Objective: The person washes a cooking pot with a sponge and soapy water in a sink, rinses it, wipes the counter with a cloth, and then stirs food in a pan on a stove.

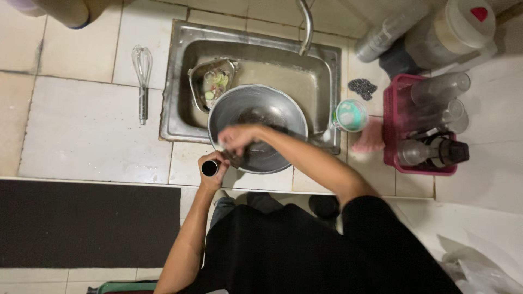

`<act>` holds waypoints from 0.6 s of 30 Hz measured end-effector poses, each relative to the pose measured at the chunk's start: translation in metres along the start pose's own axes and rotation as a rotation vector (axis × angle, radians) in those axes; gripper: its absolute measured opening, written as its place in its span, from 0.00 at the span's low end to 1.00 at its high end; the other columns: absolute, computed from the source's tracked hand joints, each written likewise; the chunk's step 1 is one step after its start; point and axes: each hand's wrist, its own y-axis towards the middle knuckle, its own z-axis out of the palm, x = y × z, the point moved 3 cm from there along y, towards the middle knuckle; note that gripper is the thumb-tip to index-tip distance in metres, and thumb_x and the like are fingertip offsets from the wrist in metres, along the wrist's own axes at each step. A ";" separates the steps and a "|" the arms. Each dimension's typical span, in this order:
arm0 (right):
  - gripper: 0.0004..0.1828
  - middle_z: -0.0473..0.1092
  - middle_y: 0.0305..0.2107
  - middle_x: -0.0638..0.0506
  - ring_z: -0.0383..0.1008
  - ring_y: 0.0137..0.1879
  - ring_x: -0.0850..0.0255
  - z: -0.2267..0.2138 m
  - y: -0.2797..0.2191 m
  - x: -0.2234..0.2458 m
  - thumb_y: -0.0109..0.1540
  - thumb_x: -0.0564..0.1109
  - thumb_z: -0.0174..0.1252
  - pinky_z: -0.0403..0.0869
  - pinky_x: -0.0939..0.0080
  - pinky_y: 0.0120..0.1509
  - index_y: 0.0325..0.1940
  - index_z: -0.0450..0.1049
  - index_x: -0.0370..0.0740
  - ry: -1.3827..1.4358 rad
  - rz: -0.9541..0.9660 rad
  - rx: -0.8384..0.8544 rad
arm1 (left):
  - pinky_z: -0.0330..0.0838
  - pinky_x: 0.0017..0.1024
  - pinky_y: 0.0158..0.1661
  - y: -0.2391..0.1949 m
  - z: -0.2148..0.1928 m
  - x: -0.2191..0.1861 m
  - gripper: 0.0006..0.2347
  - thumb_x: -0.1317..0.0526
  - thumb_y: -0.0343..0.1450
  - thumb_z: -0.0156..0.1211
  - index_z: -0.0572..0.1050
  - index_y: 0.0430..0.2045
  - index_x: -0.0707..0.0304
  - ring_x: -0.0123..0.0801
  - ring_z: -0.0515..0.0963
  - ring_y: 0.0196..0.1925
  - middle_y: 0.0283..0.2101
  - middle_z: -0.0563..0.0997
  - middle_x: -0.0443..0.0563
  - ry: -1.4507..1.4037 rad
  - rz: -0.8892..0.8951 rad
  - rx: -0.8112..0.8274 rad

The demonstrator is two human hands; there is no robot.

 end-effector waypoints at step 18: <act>0.32 0.71 0.50 0.37 0.73 0.54 0.41 -0.136 -0.044 -0.005 0.55 0.46 0.65 0.73 0.44 0.56 0.62 0.68 0.37 -0.746 0.115 -1.157 | 0.70 0.25 0.30 0.015 -0.004 -0.006 0.06 0.66 0.63 0.58 0.71 0.16 0.67 0.26 0.76 0.27 0.24 0.79 0.49 -0.036 -0.051 0.104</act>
